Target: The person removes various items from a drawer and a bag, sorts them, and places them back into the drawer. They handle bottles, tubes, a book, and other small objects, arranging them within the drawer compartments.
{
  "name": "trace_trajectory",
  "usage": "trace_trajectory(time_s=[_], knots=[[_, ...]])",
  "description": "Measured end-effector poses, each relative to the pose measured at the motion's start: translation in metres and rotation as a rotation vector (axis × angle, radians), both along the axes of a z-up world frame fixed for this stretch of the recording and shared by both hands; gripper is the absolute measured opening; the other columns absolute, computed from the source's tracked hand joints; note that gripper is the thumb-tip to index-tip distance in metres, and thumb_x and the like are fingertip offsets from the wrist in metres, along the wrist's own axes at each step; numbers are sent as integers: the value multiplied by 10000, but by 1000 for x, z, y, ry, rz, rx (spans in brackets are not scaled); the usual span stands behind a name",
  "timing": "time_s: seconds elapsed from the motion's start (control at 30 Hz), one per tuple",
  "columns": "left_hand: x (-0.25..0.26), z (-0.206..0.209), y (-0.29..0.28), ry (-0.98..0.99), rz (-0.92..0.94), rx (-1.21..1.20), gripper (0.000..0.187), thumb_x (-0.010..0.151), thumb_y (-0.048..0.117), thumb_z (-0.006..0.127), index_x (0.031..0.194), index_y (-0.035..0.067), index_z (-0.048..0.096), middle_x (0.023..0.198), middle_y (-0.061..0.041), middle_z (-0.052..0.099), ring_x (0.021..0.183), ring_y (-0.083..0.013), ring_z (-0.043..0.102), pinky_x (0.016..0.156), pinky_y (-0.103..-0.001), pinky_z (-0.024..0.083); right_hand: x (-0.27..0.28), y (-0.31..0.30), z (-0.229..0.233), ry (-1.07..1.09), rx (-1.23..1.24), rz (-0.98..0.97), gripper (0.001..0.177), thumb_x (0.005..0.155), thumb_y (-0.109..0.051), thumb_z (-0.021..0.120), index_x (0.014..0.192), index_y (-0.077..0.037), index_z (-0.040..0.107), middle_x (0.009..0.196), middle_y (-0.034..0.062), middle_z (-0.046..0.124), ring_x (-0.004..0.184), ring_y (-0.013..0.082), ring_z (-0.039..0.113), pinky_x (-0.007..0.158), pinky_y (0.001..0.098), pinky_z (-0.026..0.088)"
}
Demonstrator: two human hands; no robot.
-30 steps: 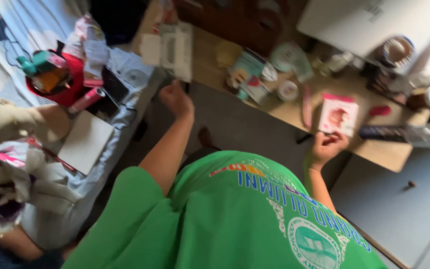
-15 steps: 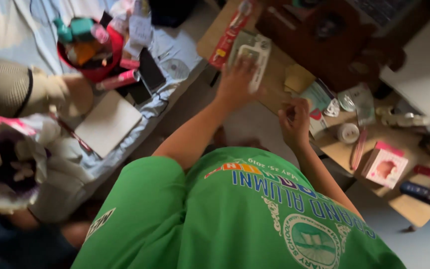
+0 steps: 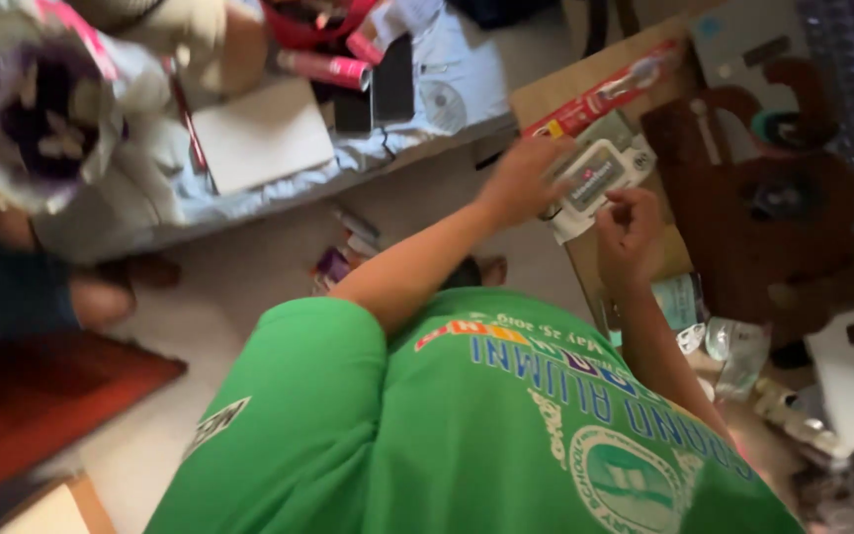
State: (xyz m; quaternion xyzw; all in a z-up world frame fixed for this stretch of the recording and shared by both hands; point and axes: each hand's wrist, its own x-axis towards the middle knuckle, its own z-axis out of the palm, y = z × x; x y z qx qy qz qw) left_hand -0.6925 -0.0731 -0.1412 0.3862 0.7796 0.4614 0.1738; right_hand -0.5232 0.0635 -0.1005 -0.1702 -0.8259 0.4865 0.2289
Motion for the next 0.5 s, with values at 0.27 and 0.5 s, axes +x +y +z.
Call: trace_trajectory(time_s=[0.27, 0.5], knots=[[-45, -148, -135, -691, 855, -53, 603, 860, 478, 719, 1342, 126, 632, 1352, -105, 627, 1246, -325, 577, 1004, -495, 471, -81, -42, -5, -69, -76, 328, 223, 982, -25, 650, 1196, -46, 593, 1084, 56, 553, 876, 118, 594, 785, 266, 505], [-141, -248, -197, -1402, 1027, 82, 651, 879, 553, 660, 1400, 183, 536, 1405, -61, 550, 1280, -305, 534, 1022, -594, 465, -182, -93, -27, -307, -163, 408, 342, 935, -57, 714, 1255, -33, 595, 1087, 56, 601, 850, 115, 608, 782, 272, 515]])
